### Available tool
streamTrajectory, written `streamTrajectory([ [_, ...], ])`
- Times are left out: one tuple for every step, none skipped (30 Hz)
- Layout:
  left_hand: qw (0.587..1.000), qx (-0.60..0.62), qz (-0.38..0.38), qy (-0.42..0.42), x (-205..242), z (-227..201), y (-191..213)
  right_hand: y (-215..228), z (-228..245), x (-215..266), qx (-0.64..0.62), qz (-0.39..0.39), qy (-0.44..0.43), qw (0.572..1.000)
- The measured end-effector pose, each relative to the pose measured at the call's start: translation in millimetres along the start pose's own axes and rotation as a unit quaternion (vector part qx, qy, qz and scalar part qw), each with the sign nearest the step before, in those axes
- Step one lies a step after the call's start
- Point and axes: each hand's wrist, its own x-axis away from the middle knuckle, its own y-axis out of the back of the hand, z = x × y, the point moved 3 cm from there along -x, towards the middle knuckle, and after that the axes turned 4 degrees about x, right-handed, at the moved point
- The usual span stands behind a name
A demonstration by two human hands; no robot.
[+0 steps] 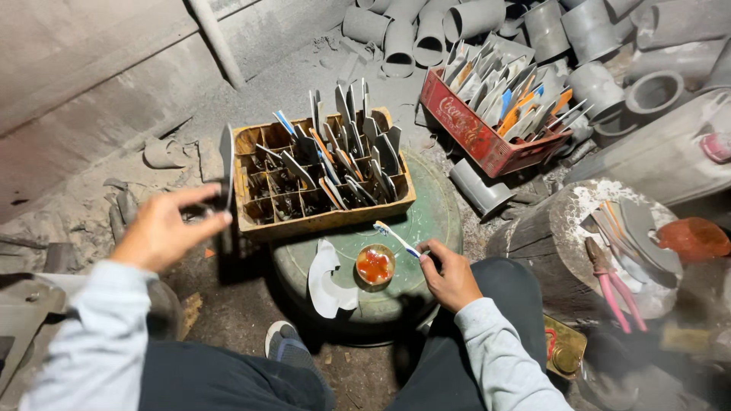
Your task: The person sits on the floor and applies a reddish liquid to curved ceramic pieces using a toothbrush. They repeatedly dip the brush into a small container, paint the surface of each piece, and place it into a crate. The person also briefly handles a small tin and a pair of pliers.
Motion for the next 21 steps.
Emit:
streamTrajectory([
  [0.998, -0.036, 0.009, 0.047, -16, -5, 8, 1, -2, -2, 0.000, 0.004, -0.015, 1.000],
  [0.998, -0.058, 0.011, 0.025, -34, -16, 13, 1, -4, -2, 0.001, 0.007, -0.031, 0.999],
  [0.997, -0.080, 0.013, 0.004, -50, -25, 16, 2, -7, -3, 0.001, 0.012, -0.046, 0.999],
  [0.995, -0.101, 0.015, -0.017, -63, -32, 18, 2, -8, -4, 0.000, 0.012, -0.048, 0.999],
  [0.992, -0.118, 0.027, -0.026, -77, -38, 17, 3, -10, -5, -0.001, 0.013, -0.049, 0.999],
  [0.989, -0.135, 0.039, -0.035, -91, -42, 14, 4, -10, -6, -0.003, 0.013, -0.050, 0.999],
  [0.986, -0.152, 0.051, -0.043, -101, -43, 11, 5, -11, -7, -0.016, 0.015, -0.045, 0.999],
  [0.984, -0.151, 0.072, -0.054, -108, -43, 2, 6, -12, -7, -0.029, 0.017, -0.039, 0.999],
  [0.982, -0.149, 0.094, -0.065, -116, -43, -11, 8, -13, -8, -0.042, 0.018, -0.035, 0.998],
  [0.979, -0.147, 0.115, -0.076, -123, -43, -20, 10, -14, -9, -0.047, 0.017, -0.034, 0.998],
  [0.978, -0.153, 0.123, -0.072, -125, -39, -25, 11, -14, -10, -0.052, 0.016, -0.034, 0.998],
  [0.976, -0.158, 0.131, -0.068, -124, -35, -31, 13, -16, -10, -0.056, 0.016, -0.033, 0.998],
  [0.974, -0.164, 0.142, -0.064, -125, -34, -36, 14, -17, -10, -0.055, 0.021, -0.042, 0.997],
  [0.969, -0.193, 0.146, -0.043, -127, -33, -38, 15, -19, -9, -0.054, 0.026, -0.051, 0.997],
  [0.963, -0.222, 0.150, -0.024, -129, -35, -38, 16, -20, -9, -0.053, 0.030, -0.060, 0.996],
  [0.956, -0.250, 0.153, -0.004, -131, -37, -37, 17, -20, -9, -0.050, 0.029, -0.057, 0.997],
  [0.948, -0.275, 0.161, 0.009, -133, -40, -35, 17, -19, -9, -0.047, 0.031, -0.053, 0.997],
  [0.938, -0.300, 0.170, 0.022, -139, -46, -34, 16, -18, -9, -0.044, 0.032, -0.049, 0.997],
  [0.929, -0.324, 0.175, 0.035, -145, -52, -33, 15, -16, -11, -0.049, 0.033, -0.043, 0.997],
  [0.913, -0.365, 0.181, 0.015, -151, -60, -34, 14, -14, -12, -0.054, 0.034, -0.037, 0.997],
  [0.895, -0.405, 0.185, -0.008, -158, -69, -36, 14, -12, -13, -0.059, 0.033, -0.032, 0.997],
])
